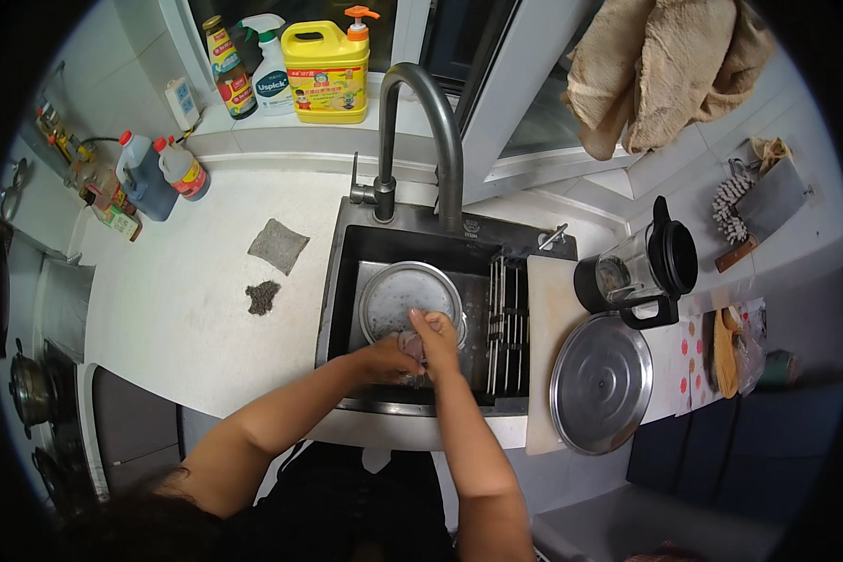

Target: The person wipes the front of kitchen cabinet doors and drawers with a cloth, then rinses the cloth in the sink and resumes wiping the cabinet surfaces. The person opens and closes cabinet doors and drawers while cleaning.

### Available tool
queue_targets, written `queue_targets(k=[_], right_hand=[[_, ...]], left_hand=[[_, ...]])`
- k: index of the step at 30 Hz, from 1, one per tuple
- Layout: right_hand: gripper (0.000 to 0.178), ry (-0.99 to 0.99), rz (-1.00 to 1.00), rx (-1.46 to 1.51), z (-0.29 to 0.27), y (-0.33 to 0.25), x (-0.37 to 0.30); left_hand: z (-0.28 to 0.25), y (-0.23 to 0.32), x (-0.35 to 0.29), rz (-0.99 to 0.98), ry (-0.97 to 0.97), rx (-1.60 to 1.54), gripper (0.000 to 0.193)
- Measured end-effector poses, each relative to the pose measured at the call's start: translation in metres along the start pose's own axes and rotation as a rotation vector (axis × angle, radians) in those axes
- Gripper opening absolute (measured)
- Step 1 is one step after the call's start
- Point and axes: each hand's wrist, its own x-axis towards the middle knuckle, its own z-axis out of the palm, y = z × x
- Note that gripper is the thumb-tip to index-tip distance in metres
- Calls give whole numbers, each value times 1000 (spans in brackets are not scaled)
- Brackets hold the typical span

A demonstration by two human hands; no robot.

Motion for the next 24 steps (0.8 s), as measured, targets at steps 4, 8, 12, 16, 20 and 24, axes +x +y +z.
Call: queue_targets(k=[4,8,12,16,20,24], right_hand=[[32,-56,247,61,-18,-27,-26],[35,2,148,154,-39,-9,-47],[32,109,34,149,-35,-2,-64],[40,-36,-182,-189,-27,-5,-74],[26,-156,-211,-291,-15,-35,-89],[21,33,-289,-114,-26,-46,-106]], left_hand=[[-27,-16,7,10,5,-641,43],[-23,10,-14,65,175,-818,43],[-24,2,-1,232,424,-706,47],[-1,47,-28,246,301,-591,49],[11,76,-48,314,70,-439,51],[-3,93,-62,465,89,-363,47]])
